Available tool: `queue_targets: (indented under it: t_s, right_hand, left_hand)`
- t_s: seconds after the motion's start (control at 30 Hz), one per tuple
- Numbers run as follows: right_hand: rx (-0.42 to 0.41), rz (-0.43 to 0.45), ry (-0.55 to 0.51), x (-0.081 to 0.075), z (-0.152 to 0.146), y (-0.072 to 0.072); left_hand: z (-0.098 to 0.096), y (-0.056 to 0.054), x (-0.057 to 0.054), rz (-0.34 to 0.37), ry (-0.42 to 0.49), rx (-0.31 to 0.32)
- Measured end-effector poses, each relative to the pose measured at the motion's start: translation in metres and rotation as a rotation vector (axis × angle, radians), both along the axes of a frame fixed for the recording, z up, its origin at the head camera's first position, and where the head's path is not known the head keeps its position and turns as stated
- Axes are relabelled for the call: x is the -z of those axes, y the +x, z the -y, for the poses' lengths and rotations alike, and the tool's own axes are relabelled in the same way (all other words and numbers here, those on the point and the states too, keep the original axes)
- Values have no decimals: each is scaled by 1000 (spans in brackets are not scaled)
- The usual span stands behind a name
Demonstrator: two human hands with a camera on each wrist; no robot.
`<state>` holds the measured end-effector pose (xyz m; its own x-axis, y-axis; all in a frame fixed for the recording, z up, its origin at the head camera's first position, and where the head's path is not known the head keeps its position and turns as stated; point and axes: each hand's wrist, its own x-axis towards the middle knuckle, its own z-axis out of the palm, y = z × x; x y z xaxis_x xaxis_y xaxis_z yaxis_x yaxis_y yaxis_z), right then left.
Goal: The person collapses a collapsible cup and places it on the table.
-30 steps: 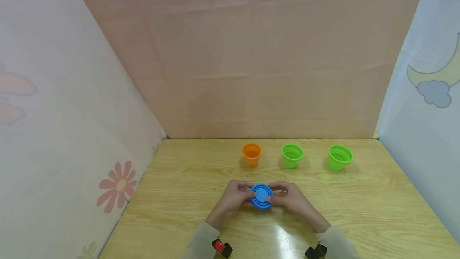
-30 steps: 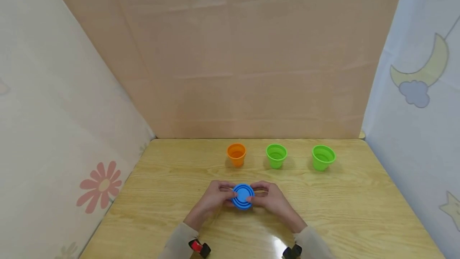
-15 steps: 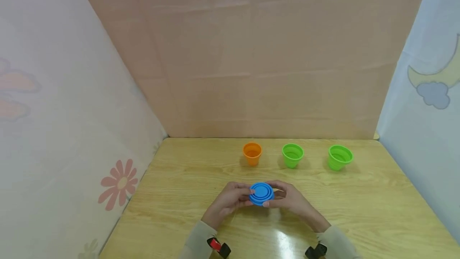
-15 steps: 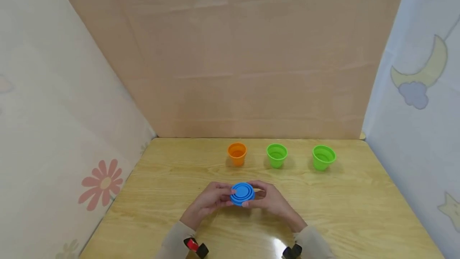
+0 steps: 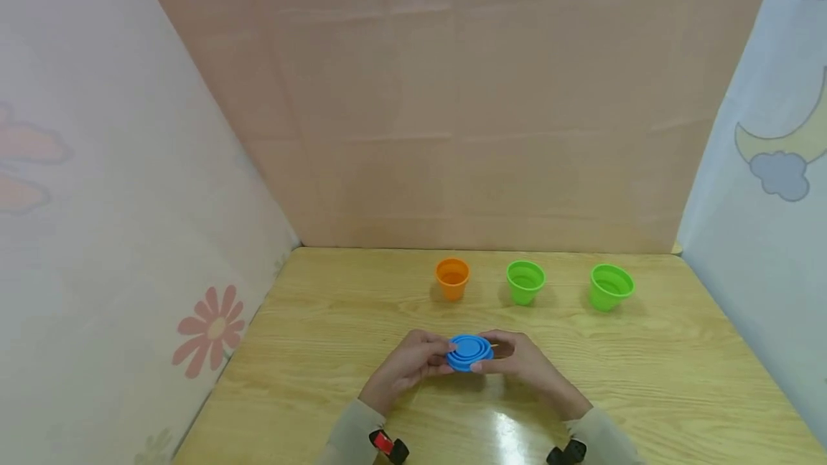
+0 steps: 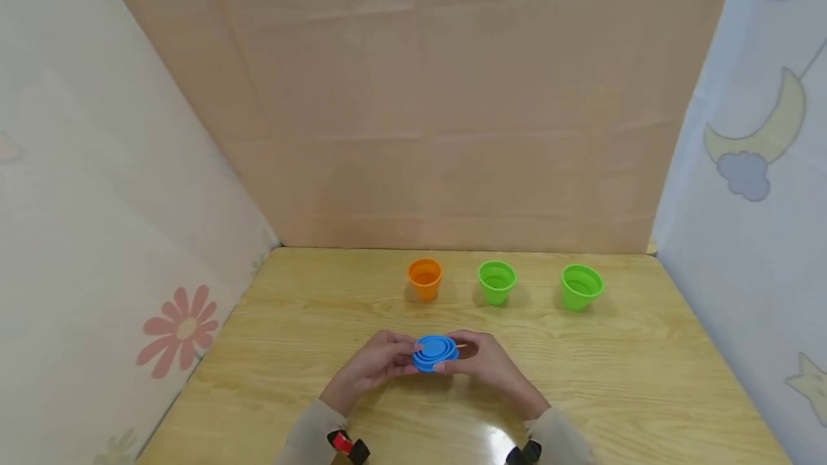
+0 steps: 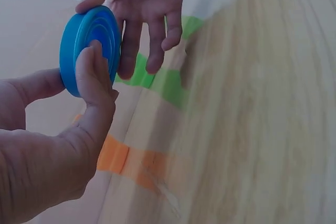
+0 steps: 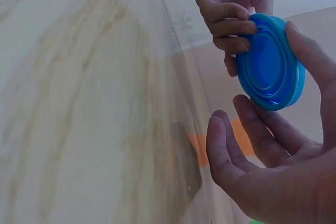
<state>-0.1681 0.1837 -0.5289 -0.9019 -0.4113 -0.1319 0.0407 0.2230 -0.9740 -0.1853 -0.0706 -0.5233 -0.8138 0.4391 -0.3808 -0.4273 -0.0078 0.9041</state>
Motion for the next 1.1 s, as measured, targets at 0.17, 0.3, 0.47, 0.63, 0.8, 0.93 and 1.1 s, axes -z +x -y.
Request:
queue_targets:
  t_s: [0.17, 0.3, 0.47, 0.63, 0.8, 0.93, 1.1]
  right_hand:
    - [41, 68, -6, 1, 0, -2]
    - [54, 100, -38, 2, -1, -1]
    - [29, 141, -115, -2, 1, -1]
    - [4, 170, -157, -5, 2, -2]
    - [-64, 189, -191, -5, 2, -2]
    - [-122, 249, -230, -8, 0, -2]
    - [-129, 281, -222, -8, -2, -2]
  left_hand:
    - [2, 1, 2, -27, -9, 3]
    - [4, 2, 1, -62, 12, -10]
    - [6, 3, 1, -110, 19, -28]
    - [6, 4, 2, -202, -15, -15]
    - [6, 5, -1, -289, -82, -21]
    - [6, 4, -2, -321, -102, -18]
    - [6, 2, -1, -341, -132, -16]
